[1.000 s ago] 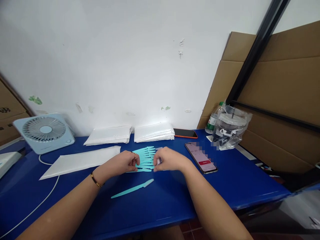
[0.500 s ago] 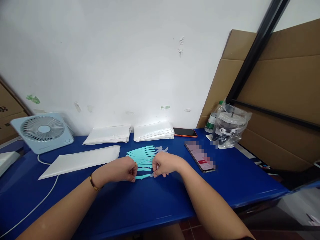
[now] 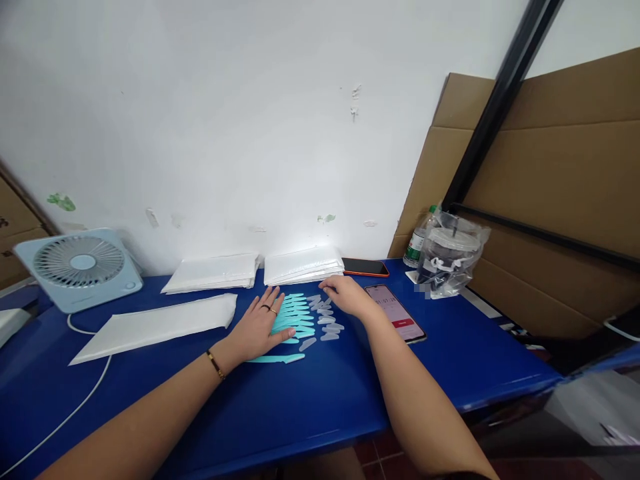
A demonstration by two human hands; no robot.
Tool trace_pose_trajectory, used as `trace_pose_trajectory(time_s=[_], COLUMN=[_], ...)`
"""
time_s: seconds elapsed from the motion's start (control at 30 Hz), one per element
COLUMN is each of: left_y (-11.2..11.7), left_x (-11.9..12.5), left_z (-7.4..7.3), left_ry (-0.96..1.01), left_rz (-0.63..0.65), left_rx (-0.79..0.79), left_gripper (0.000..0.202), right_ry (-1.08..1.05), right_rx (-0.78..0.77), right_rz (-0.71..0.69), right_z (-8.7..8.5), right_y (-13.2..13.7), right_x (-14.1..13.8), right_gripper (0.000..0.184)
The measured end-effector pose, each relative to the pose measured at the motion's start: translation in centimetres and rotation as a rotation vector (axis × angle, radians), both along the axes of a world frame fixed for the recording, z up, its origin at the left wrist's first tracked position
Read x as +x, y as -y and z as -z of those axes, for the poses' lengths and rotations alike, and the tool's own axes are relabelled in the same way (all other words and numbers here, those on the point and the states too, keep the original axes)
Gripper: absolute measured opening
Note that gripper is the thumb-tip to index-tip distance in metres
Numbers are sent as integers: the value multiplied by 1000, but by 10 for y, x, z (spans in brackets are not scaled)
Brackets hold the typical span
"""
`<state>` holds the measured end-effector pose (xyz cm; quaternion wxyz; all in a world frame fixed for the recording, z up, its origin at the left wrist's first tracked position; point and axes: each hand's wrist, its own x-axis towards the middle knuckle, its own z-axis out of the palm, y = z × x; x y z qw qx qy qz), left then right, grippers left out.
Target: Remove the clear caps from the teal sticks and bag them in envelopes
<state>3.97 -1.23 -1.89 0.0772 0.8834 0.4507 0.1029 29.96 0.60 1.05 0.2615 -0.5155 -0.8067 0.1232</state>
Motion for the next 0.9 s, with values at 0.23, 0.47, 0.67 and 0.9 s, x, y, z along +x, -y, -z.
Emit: trace_pose_trajectory(time_s=[0.23, 0.47, 0.67, 0.9], left_y=[12, 10, -43, -54], left_x=[-5, -7, -6, -6], left_z=[7, -8, -8, 4], left_ry=[-75, 114, 232, 300], left_rz=[78, 46, -95, -185], left_rx=[-127, -125, -118, -84], left_gripper=[86, 59, 14, 14], right_ry=[111, 96, 35, -157], right_rx=[29, 29, -136, -202], right_rz=[-81, -65, -29, -85], right_z=[23, 33, 28, 35], right_y=[-18, -31, -48, -54], right_x=[-7, -12, -15, -13], right_gripper=[24, 17, 12, 17])
